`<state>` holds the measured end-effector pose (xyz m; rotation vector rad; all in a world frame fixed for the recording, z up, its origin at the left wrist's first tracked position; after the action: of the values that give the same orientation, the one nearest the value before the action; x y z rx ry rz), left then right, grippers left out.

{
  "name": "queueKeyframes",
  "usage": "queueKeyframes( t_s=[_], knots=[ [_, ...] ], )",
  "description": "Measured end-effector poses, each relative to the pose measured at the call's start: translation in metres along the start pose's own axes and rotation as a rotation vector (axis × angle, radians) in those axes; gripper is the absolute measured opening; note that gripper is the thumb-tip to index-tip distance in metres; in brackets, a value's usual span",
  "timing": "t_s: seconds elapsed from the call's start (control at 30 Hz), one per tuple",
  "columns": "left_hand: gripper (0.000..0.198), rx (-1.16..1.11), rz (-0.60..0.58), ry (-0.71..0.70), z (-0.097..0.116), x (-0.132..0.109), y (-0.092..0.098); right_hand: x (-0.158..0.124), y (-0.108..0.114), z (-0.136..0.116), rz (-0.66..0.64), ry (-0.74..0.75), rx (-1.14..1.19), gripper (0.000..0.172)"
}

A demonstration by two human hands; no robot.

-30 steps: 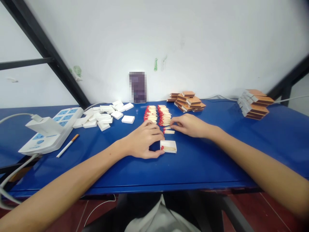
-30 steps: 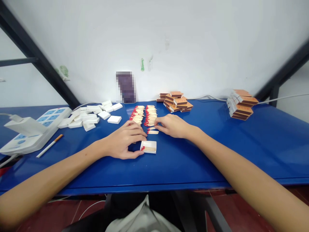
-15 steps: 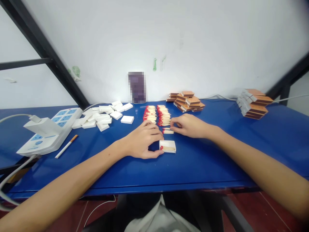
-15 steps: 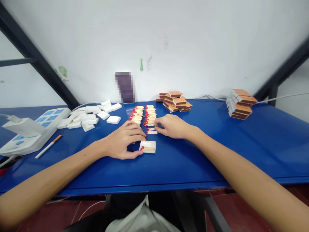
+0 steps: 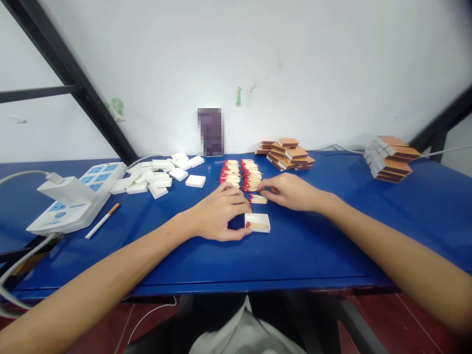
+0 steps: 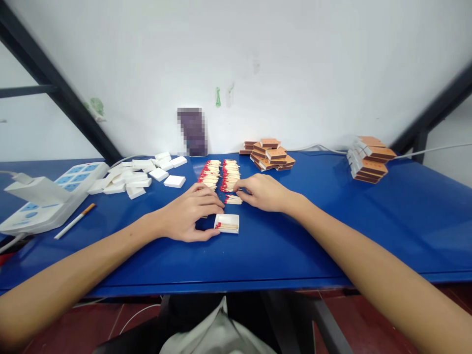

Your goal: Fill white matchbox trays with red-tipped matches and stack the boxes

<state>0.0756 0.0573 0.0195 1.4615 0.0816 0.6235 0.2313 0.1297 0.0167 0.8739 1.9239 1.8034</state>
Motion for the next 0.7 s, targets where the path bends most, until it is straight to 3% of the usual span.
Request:
queueKeyframes(
  t_s=[0.7],
  knots=[
    [0.034, -0.012, 0.005, 0.004, 0.0005, -0.0003, 0.0014, 0.0014, -0.0007, 0.0002, -0.001, 0.003, 0.007, 0.028]
  ],
)
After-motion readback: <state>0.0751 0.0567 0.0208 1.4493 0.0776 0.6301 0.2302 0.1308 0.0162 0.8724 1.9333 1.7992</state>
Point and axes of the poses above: each hand's wrist, its own x-axis towards the middle knuckle, its own y-axis out of the back of the hand, z = x × y, the point moved 6 cm from there along x, towards the middle knuckle, and after that the axes turned 4 degrees about -x, right-handed, at the moved point
